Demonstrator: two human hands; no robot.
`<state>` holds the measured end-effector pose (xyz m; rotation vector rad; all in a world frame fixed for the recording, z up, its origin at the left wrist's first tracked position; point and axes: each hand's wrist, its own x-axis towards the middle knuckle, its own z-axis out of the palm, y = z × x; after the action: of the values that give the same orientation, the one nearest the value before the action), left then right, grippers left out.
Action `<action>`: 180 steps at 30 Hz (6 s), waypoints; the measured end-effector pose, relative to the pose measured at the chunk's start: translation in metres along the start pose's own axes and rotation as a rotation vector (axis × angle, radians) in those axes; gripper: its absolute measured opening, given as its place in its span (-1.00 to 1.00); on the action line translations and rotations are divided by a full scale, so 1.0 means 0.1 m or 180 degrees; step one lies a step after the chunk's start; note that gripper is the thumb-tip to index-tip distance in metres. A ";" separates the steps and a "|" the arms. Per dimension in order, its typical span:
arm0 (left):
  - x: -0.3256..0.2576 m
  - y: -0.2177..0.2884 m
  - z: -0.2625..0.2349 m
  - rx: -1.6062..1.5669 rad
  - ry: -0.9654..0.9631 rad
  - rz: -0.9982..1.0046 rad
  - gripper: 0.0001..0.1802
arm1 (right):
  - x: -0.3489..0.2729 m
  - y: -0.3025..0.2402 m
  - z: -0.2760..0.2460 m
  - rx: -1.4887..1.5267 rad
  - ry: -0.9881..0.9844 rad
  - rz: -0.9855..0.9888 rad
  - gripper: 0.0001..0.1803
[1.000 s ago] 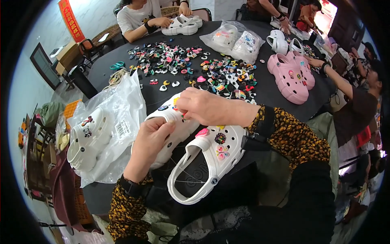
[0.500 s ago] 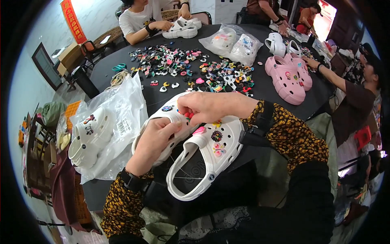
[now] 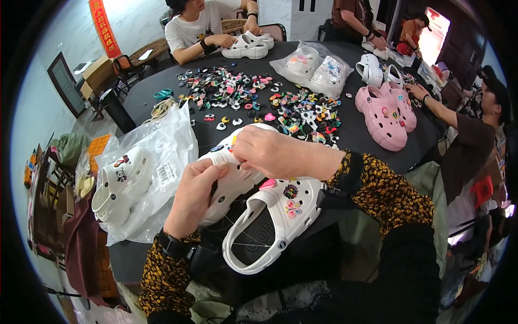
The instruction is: The recorder is attaching decorative charms to rubber clogs at a manufacturing table.
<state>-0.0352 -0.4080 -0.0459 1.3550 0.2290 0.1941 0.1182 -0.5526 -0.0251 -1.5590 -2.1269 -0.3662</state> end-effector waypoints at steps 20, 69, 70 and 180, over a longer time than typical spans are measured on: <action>-0.01 -0.03 -0.23 -0.0935 0.0253 0.0250 -0.76 | 0.27 -0.13 -0.07 0.0694 0.0329 0.0602 -0.91; -0.07 -0.16 -0.02 -0.0048 0.0361 0.0457 -0.74 | 0.12 -0.02 -0.06 0.1068 0.0346 0.0724 -0.88; -0.07 -0.15 0.00 -0.0035 0.0326 0.0453 -0.74 | 0.13 -0.01 -0.06 0.1148 0.0267 0.0751 -0.89; -0.09 -0.12 -0.08 -0.1041 0.0755 0.0680 -0.76 | 0.30 -0.24 0.09 0.0245 0.0877 0.0705 -0.81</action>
<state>-0.0459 -0.4049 -0.0591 1.0280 0.2390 0.5500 0.0862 -0.5316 -0.0156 -1.5801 -1.7224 -0.3926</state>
